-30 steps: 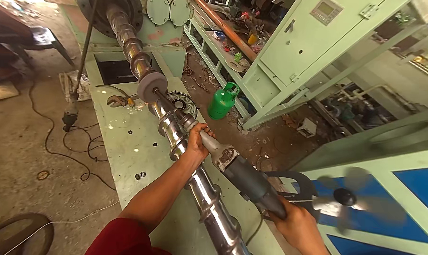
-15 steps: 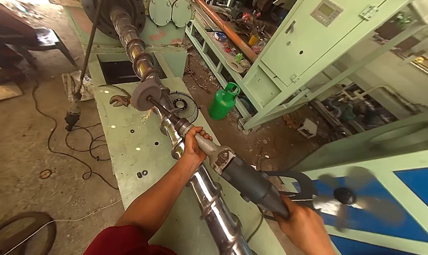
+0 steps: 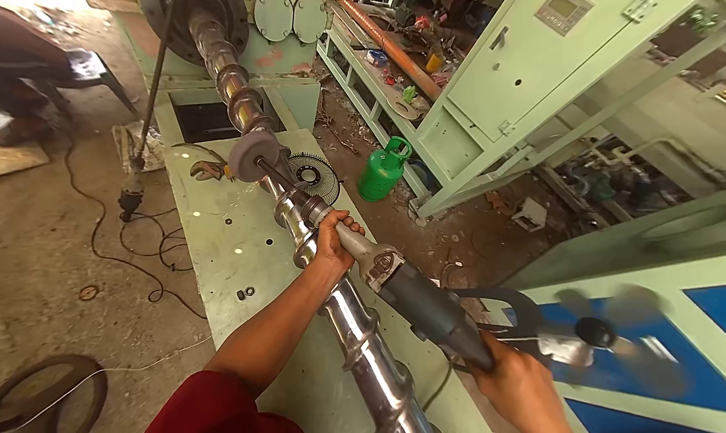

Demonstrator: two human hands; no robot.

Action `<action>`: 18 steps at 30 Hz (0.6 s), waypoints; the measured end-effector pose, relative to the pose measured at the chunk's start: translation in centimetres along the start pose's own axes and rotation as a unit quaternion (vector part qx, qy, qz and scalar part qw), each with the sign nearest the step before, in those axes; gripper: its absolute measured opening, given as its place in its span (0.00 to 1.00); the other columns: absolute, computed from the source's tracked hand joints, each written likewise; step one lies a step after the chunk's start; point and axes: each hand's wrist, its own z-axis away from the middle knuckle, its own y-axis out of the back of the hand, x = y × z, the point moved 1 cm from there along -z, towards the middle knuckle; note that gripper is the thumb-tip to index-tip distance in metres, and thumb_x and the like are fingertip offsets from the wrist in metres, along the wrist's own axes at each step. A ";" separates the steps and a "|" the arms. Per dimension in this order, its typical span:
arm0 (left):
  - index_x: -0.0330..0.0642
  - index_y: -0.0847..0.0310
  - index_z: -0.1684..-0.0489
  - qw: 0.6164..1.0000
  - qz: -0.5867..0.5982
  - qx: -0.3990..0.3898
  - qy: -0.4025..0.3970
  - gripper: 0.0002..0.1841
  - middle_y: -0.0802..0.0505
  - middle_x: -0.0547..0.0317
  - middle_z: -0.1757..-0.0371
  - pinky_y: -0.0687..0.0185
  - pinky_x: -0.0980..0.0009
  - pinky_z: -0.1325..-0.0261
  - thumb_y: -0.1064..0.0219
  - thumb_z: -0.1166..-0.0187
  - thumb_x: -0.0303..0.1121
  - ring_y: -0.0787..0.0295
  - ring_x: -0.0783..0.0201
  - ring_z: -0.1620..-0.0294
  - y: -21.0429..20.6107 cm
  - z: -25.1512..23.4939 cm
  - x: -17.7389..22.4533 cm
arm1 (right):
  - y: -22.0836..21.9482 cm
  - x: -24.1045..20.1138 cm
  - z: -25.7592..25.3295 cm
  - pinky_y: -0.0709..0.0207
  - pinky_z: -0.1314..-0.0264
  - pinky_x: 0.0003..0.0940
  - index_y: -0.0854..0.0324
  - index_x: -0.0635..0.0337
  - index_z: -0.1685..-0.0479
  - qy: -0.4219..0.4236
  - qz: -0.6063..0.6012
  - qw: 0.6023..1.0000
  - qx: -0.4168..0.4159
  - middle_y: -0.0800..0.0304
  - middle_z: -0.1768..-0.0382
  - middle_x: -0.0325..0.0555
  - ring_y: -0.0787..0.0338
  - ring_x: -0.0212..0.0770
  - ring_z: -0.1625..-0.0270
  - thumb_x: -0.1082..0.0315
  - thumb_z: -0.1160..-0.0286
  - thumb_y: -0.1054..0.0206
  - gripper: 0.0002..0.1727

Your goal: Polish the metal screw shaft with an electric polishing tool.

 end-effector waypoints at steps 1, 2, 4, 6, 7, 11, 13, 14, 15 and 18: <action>0.51 0.27 0.74 1.000 -0.004 -0.002 0.001 0.06 0.24 0.66 0.81 0.18 0.70 0.70 0.37 0.26 0.33 0.23 0.68 0.82 -0.2 -0.2 0.0 | -0.1 0.1 -0.1 0.24 0.76 0.65 0.11 0.58 0.63 -0.002 -0.004 1.000 0.000 0.12 0.80 0.55 0.09 0.63 0.75 0.58 0.49 0.24 0.16; 0.51 0.27 0.73 1.000 -0.008 -0.001 0.002 0.06 0.24 0.66 0.81 0.18 0.70 0.70 0.37 0.26 0.33 0.23 0.68 0.82 -0.5 -0.2 -0.1 | -0.3 0.2 -0.1 0.24 0.76 0.65 0.11 0.58 0.64 -0.005 -0.009 1.000 -0.002 0.12 0.80 0.54 0.09 0.63 0.75 0.58 0.48 0.24 0.16; 0.51 0.27 0.73 1.000 -0.022 0.000 0.003 0.06 0.24 0.66 0.81 0.18 0.71 0.70 0.38 0.25 0.33 0.23 0.68 0.82 -0.8 -0.5 -0.2 | -0.6 0.5 -0.3 0.24 0.77 0.64 0.12 0.57 0.65 -0.008 -0.015 1.000 -0.002 0.13 0.81 0.54 0.10 0.63 0.75 0.57 0.48 0.25 0.15; 0.52 0.28 0.74 0.999 -0.039 -0.003 0.005 0.07 0.24 0.66 0.81 0.19 0.71 0.69 0.38 0.25 0.33 0.24 0.68 0.82 -1.2 -0.8 -0.3 | -0.9 0.6 -0.5 0.24 0.75 0.65 0.12 0.57 0.64 -0.014 -0.023 1.000 -0.008 0.13 0.80 0.54 0.10 0.63 0.75 0.57 0.47 0.24 0.16; 0.52 0.28 0.74 0.999 -0.044 -0.003 0.006 0.07 0.24 0.66 0.81 0.19 0.71 0.70 0.38 0.25 0.33 0.24 0.68 0.82 -1.3 -1.0 -0.4 | -1.0 0.7 -0.6 0.24 0.75 0.65 0.12 0.57 0.64 -0.017 -0.026 0.999 -0.010 0.13 0.80 0.54 0.10 0.63 0.75 0.56 0.47 0.24 0.16; 0.51 0.28 0.72 0.999 -0.052 0.004 0.010 0.06 0.24 0.65 0.81 0.19 0.70 0.71 0.37 0.25 0.32 0.24 0.67 0.82 -1.6 -1.8 -0.7 | -1.9 1.2 -1.1 0.22 0.72 0.67 0.10 0.56 0.59 -0.034 -0.042 0.998 -0.029 0.11 0.78 0.55 0.08 0.63 0.72 0.55 0.45 0.23 0.18; 0.51 0.27 0.71 0.998 -0.061 0.009 0.014 0.05 0.24 0.65 0.80 0.19 0.70 0.71 0.37 0.26 0.32 0.24 0.67 0.82 -1.7 -2.3 -0.9 | -2.4 1.4 -1.3 0.22 0.70 0.68 0.10 0.57 0.57 -0.043 -0.057 0.997 -0.037 0.10 0.77 0.56 0.08 0.64 0.70 0.55 0.45 0.23 0.19; 0.50 0.28 0.71 0.998 -0.066 0.012 0.016 0.05 0.24 0.65 0.80 0.19 0.70 0.71 0.37 0.25 0.32 0.24 0.67 0.82 -1.7 -2.5 -0.9 | -2.7 1.4 -1.3 0.22 0.68 0.69 0.10 0.57 0.56 -0.050 -0.065 0.996 -0.044 0.10 0.76 0.56 0.08 0.65 0.69 0.54 0.44 0.23 0.20; 0.50 0.28 0.71 0.997 -0.071 0.015 0.018 0.05 0.24 0.65 0.80 0.19 0.70 0.71 0.37 0.25 0.32 0.24 0.67 0.82 -1.9 -2.8 -1.0 | -2.9 1.5 -1.5 0.21 0.67 0.69 0.09 0.57 0.55 -0.056 -0.071 0.995 -0.049 0.09 0.75 0.56 0.08 0.65 0.68 0.53 0.43 0.23 0.20; 0.50 0.28 0.69 0.996 -0.084 0.024 0.029 0.05 0.23 0.64 0.80 0.18 0.69 0.73 0.36 0.26 0.32 0.23 0.67 0.82 -2.0 -3.6 -1.5 | -3.6 1.9 -1.8 0.20 0.65 0.70 0.09 0.56 0.55 -0.072 -0.081 0.992 -0.064 0.09 0.74 0.56 0.07 0.64 0.67 0.51 0.41 0.22 0.21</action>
